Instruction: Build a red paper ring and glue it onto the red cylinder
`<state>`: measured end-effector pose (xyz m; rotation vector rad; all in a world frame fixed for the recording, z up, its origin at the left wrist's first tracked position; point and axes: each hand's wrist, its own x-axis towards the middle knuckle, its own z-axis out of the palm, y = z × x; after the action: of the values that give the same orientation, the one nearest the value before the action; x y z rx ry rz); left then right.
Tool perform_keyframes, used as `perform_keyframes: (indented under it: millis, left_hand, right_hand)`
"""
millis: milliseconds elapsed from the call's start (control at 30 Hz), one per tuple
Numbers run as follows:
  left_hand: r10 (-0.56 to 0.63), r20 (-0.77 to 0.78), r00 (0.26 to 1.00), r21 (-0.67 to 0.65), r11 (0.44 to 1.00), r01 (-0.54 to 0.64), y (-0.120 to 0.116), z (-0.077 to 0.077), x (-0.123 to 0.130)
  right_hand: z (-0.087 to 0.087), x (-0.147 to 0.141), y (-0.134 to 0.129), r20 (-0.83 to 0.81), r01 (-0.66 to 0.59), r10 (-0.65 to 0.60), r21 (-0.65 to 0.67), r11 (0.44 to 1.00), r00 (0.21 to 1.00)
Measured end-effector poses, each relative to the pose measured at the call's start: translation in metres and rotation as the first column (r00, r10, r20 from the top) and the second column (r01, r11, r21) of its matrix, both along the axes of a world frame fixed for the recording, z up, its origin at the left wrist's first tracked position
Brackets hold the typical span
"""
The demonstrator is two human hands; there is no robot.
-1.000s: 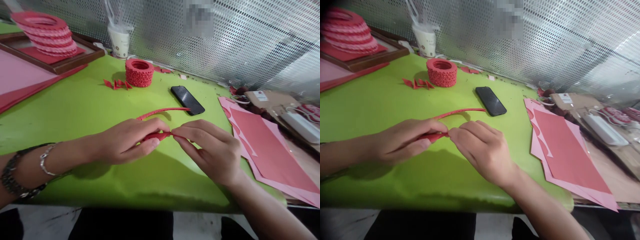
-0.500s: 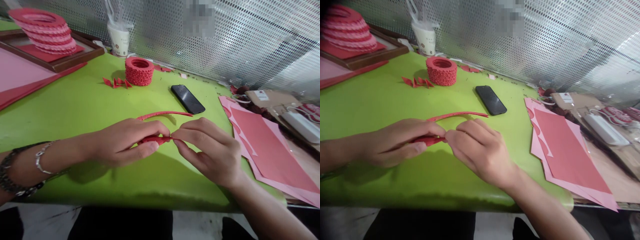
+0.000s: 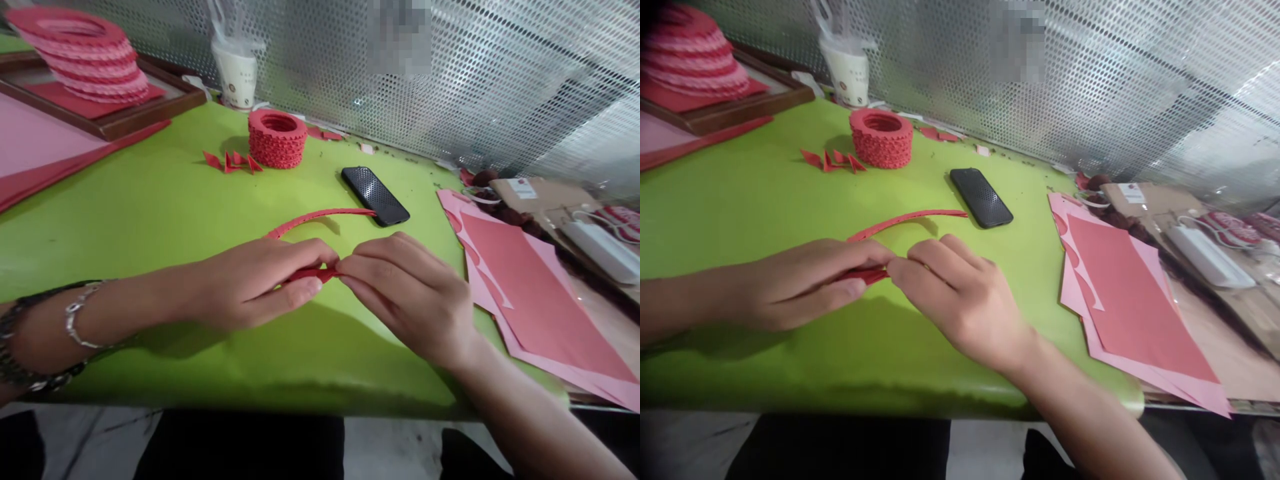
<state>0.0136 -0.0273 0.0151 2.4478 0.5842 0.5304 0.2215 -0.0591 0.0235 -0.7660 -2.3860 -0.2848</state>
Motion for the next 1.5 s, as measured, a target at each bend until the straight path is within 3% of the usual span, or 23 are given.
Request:
perform_keyframes:
  millis: [200, 367, 633, 933, 1367, 1500]
  left_hand:
    - [0.011, -0.001, 1.000, -0.049, 0.999, -0.011, 0.000, 0.000, 0.000]
    - [-0.096, -0.010, 0.995, -0.085, 0.992, 0.094, 0.006, -0.001, -0.002]
    - [-0.121, -0.103, 0.987, -0.142, 0.984, 0.106, 0.008, 0.002, -0.006]
    - [-0.110, -0.124, 0.986, -0.159, 0.983, 0.090, 0.008, 0.004, -0.006]
    - [-0.150, -0.111, 0.982, -0.052, 0.988, 0.145, 0.010, -0.001, -0.006]
    - [-0.146, -0.111, 0.983, -0.055, 0.989, 0.140, 0.011, -0.001, -0.006]
  right_hand:
    - [0.000, -0.004, -0.002, -0.026, 0.031, -0.033, -0.070, 0.997, 0.999]
    - [0.003, -0.005, 0.000, -0.048, -0.029, 0.020, -0.198, 0.980, 0.999]
    - [0.007, -0.006, 0.003, -0.079, -0.113, 0.090, -0.374, 0.920, 0.993]
    - [0.007, -0.008, -0.001, -0.111, -0.077, 0.042, -0.339, 0.938, 0.993]
    - [0.006, -0.010, 0.000, -0.134, -0.136, 0.090, -0.390, 0.911, 0.987]
    - [0.005, -0.009, 0.001, -0.106, -0.124, 0.092, -0.347, 0.930, 0.990]
